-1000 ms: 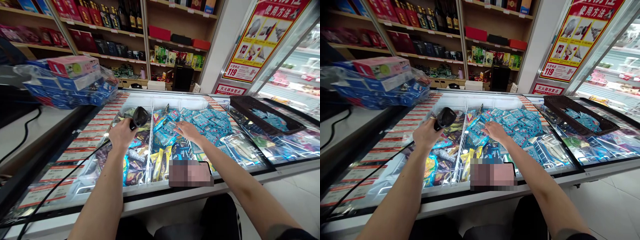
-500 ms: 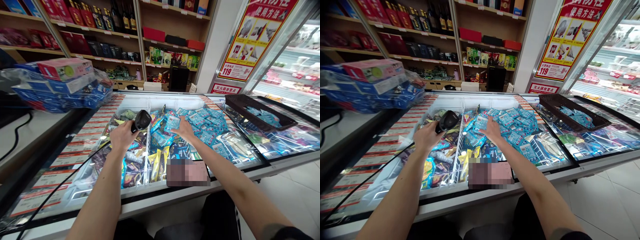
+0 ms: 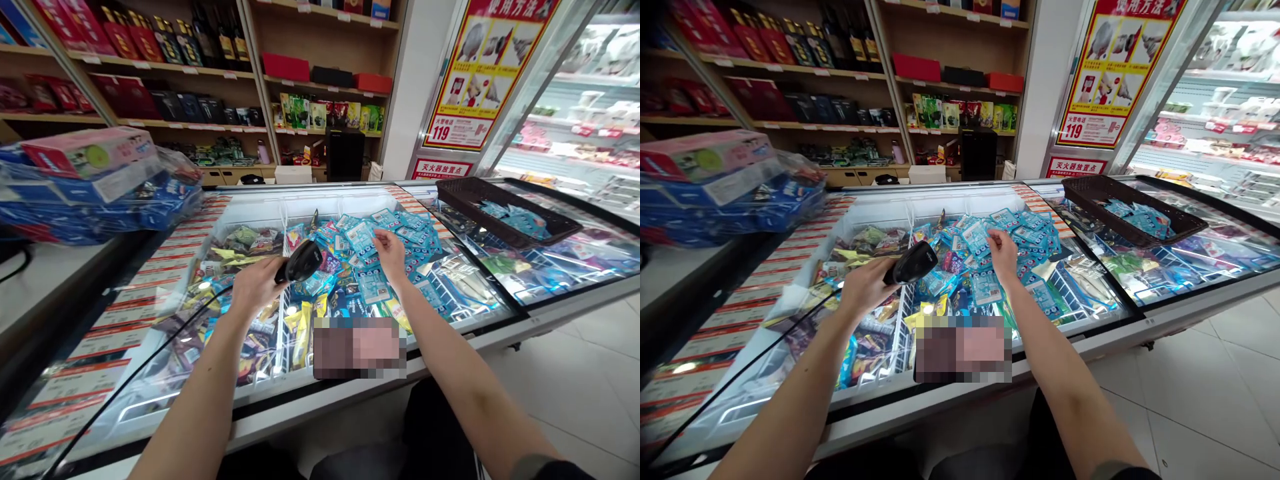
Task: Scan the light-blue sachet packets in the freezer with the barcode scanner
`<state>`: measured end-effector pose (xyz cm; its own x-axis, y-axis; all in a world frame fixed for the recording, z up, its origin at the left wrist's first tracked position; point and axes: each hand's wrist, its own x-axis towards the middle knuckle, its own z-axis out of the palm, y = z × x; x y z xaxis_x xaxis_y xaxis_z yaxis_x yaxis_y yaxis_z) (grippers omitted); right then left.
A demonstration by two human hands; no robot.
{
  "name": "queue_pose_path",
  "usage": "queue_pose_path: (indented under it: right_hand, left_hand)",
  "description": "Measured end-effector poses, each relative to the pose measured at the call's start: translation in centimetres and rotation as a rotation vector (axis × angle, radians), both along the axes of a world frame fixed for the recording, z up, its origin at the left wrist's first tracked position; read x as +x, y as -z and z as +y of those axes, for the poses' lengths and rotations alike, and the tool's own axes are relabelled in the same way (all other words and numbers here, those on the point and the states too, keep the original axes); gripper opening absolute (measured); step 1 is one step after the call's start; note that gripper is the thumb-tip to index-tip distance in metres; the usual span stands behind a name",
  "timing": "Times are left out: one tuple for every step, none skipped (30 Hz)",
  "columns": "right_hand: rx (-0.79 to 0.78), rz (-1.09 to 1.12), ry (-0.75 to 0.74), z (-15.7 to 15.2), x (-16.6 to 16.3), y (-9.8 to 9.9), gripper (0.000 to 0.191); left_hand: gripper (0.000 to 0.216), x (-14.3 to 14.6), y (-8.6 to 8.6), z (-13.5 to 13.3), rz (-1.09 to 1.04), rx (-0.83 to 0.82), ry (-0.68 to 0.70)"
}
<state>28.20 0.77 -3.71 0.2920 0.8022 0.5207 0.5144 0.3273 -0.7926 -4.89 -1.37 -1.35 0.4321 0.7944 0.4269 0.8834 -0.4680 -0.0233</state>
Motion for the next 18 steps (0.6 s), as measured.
queue_pose_path:
  right_hand:
    - [0.007,0.003,-0.001,0.1,0.0,0.0,0.031]
    - [0.014,0.003,0.001,0.2,0.0,-0.1,0.030]
    - [0.023,0.001,0.009,0.3,0.0,-0.2,0.029]
    - [0.030,-0.003,0.023,0.4,0.1,-0.4,0.029]
    - [0.036,-0.008,0.038,0.5,0.2,-0.5,0.030]
    - [0.040,-0.016,0.054,0.7,0.4,-0.6,0.030]
    - [0.047,-0.026,0.067,0.8,0.5,-0.7,0.029]
    - [0.061,-0.038,0.074,1.0,0.7,-0.7,0.029]
    - [0.084,-0.049,0.075,1.1,0.8,-0.6,0.028]
    - [0.114,-0.056,0.071,1.2,1.0,-0.5,0.027]
    - [0.148,-0.059,0.067,1.3,1.1,-0.4,0.026]
    - [0.180,-0.059,0.064,1.4,1.2,-0.3,0.025]
    - [0.209,-0.056,0.061,1.5,1.2,-0.2,0.025]
    - [0.231,-0.054,0.058,1.6,1.3,-0.1,0.024]
    - [0.245,-0.057,0.052,1.6,1.3,0.0,0.024]
    - [0.253,-0.065,0.047,1.6,1.3,0.0,0.024]
    - [0.258,-0.079,0.046,1.7,1.4,0.0,0.025]
    - [0.259,-0.097,0.046,1.7,1.4,0.0,0.026]
  left_hand:
    - [0.035,0.5,0.0,0.2,-0.001,-0.004,0.012]
    - [0.034,1.0,0.0,0.3,-0.004,-0.007,0.017]
    - [0.034,1.5,0.0,0.5,-0.006,-0.010,0.017]
    - [0.034,1.9,-0.1,0.7,-0.008,-0.014,0.015]
    - [0.034,2.2,-0.2,0.9,-0.011,-0.018,0.011]
    - [0.035,2.6,-0.2,1.0,-0.014,-0.022,0.008]
    - [0.035,2.9,-0.3,1.2,-0.020,-0.024,0.003]
    - [0.036,3.1,-0.4,1.3,-0.026,-0.024,-0.003]
    - [0.036,3.4,-0.4,1.4,-0.032,-0.022,-0.010]
    - [0.037,3.7,-0.4,1.6,-0.037,-0.017,-0.018]
    - [0.037,4.0,-0.4,1.7,-0.041,-0.011,-0.024]
    - [0.037,4.3,-0.3,1.8,-0.044,-0.003,-0.029]
    - [0.037,4.6,-0.3,1.8,-0.048,0.008,-0.032]
    - [0.036,4.9,-0.2,1.8,-0.052,0.021,-0.033]
    - [0.035,5.2,0.0,1.8,-0.057,0.035,-0.029]
    - [0.035,5.4,0.1,1.7,-0.061,0.050,-0.020]
    - [0.034,5.5,0.2,1.6,-0.063,0.063,-0.007]
    - [0.033,5.6,0.3,1.5,-0.064,0.074,0.009]
